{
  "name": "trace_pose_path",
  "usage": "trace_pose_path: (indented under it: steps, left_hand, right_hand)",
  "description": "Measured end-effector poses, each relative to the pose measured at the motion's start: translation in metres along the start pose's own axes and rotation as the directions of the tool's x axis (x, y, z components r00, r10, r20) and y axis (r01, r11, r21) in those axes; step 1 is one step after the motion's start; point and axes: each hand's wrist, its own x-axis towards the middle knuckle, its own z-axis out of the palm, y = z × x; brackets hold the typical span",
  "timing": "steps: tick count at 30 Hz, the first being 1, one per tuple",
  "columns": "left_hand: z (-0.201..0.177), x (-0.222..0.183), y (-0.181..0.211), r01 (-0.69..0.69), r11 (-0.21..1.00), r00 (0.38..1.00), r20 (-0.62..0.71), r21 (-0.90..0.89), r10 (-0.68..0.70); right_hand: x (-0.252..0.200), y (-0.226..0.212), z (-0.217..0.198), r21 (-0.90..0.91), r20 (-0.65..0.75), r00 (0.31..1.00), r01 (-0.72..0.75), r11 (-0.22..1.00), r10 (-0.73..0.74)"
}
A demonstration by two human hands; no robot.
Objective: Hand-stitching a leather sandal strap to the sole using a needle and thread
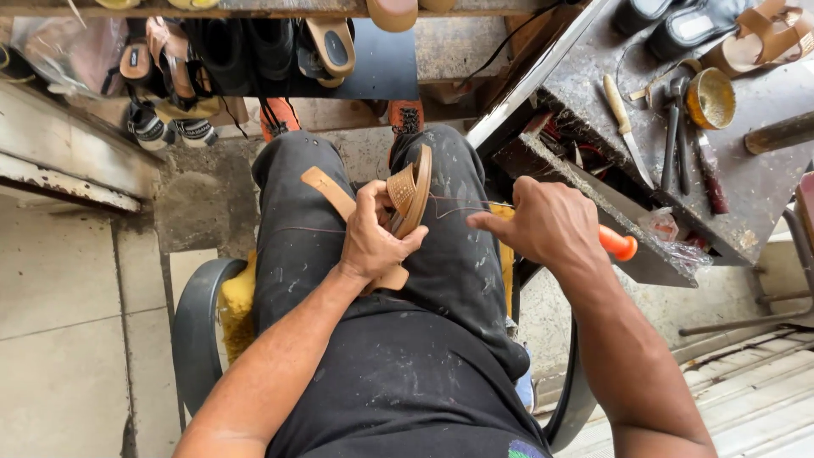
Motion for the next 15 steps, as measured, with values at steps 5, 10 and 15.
trace_pose_path:
  steps: [5, 10, 15]
  left_hand:
    - [-0.005, 0.006, -0.009, 0.139, 0.99, 0.989, 0.045, -0.028, -0.138]
    - [-0.013, 0.005, -0.005, 0.214, 0.974, 0.976, 0.061, -0.079, -0.209]
    - [-0.012, 0.007, -0.003, 0.193, 0.974, 0.98, 0.064, -0.116, -0.187]
  right_hand:
    - [-0.044, -0.04, 0.07, 0.234, 0.047, 0.894, 0.424, 0.875, -0.446]
    - [-0.043, -0.048, 0.132, 0.252, -0.22, 0.862, 0.502, 0.827, -0.456]
    - [-0.007, -0.022, 0.149, 0.882, -0.36, 0.922, 0.287, 0.375, 0.14]
